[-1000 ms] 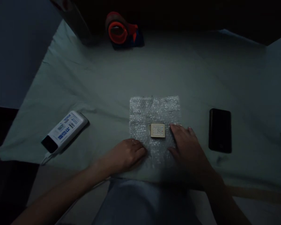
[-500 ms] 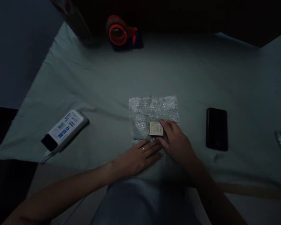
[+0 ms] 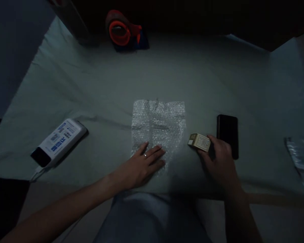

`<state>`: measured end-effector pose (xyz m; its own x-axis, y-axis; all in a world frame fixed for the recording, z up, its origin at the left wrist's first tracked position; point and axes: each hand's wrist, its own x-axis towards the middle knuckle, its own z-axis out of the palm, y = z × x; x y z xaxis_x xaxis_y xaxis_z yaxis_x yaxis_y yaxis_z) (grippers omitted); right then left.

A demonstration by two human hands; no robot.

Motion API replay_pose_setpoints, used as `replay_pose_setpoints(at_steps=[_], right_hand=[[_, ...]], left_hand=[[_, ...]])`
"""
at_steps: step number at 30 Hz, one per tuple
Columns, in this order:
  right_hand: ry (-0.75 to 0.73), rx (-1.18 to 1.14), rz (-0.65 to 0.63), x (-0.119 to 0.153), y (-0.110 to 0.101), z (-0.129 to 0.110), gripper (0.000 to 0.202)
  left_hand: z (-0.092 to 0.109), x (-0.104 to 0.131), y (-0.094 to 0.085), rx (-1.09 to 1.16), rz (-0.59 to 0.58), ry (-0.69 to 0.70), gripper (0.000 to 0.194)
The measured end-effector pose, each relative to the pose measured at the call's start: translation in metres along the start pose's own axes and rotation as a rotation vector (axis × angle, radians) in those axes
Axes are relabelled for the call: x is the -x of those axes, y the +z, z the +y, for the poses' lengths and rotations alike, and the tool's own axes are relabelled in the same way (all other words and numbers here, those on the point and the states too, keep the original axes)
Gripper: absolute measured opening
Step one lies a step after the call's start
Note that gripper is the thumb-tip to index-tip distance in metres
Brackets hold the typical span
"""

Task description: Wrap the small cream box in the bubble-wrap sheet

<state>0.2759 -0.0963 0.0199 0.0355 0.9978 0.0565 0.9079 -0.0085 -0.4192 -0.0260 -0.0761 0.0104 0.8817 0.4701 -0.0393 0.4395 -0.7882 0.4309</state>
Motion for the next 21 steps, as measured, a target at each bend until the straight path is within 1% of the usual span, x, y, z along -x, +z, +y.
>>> replay_pose_setpoints(at_steps=[1, 3, 5, 6, 8, 11, 13, 15, 17, 18, 19, 20, 21], right_hand=[[0.048, -0.019, 0.031, 0.001, -0.002, 0.002, 0.06], [0.193, -0.015, 0.144, 0.0, -0.006, 0.008, 0.068], [0.328, 0.076, 0.23, -0.004, -0.009, 0.017, 0.074], [0.36, 0.137, 0.235, -0.006, -0.009, 0.023, 0.08], [0.381, 0.218, 0.197, -0.01, -0.007, 0.033, 0.089], [0.45, 0.253, 0.198, -0.007, -0.004, 0.042, 0.089], [0.526, 0.261, 0.184, 0.003, -0.008, 0.048, 0.088], [0.599, 0.278, 0.15, 0.019, -0.017, 0.059, 0.087], [0.715, 0.314, 0.163, 0.039, -0.029, 0.078, 0.091], [0.749, 0.328, 0.161, 0.049, -0.035, 0.089, 0.092], [0.767, 0.329, 0.166, 0.059, -0.041, 0.1, 0.091], [0.745, 0.311, 0.155, 0.068, -0.047, 0.11, 0.089], [0.66, 0.278, 0.164, 0.074, -0.052, 0.117, 0.088]], left_hand=[[0.0, 0.0, 0.0, 0.0, -0.006, 0.003, 0.034], [0.0, -0.001, -0.001, -0.004, -0.012, 0.012, 0.03], [0.001, -0.002, 0.0, -0.01, -0.009, 0.011, 0.031], [0.001, -0.002, 0.001, -0.013, 0.002, 0.007, 0.032], [0.003, -0.003, 0.002, -0.009, 0.03, 0.006, 0.034], [0.005, -0.006, 0.003, 0.009, 0.045, 0.027, 0.034], [0.006, -0.008, 0.004, 0.01, 0.026, 0.034, 0.037], [0.007, -0.009, 0.005, 0.003, -0.001, 0.028, 0.042], [0.009, -0.009, 0.006, -0.007, -0.019, 0.027, 0.048], [0.009, -0.01, 0.007, -0.013, -0.021, 0.029, 0.05], [0.01, -0.01, 0.007, -0.019, -0.021, 0.03, 0.052], [0.011, -0.01, 0.008, -0.024, -0.02, 0.03, 0.053], [0.013, -0.011, 0.008, -0.029, -0.021, 0.028, 0.053]])
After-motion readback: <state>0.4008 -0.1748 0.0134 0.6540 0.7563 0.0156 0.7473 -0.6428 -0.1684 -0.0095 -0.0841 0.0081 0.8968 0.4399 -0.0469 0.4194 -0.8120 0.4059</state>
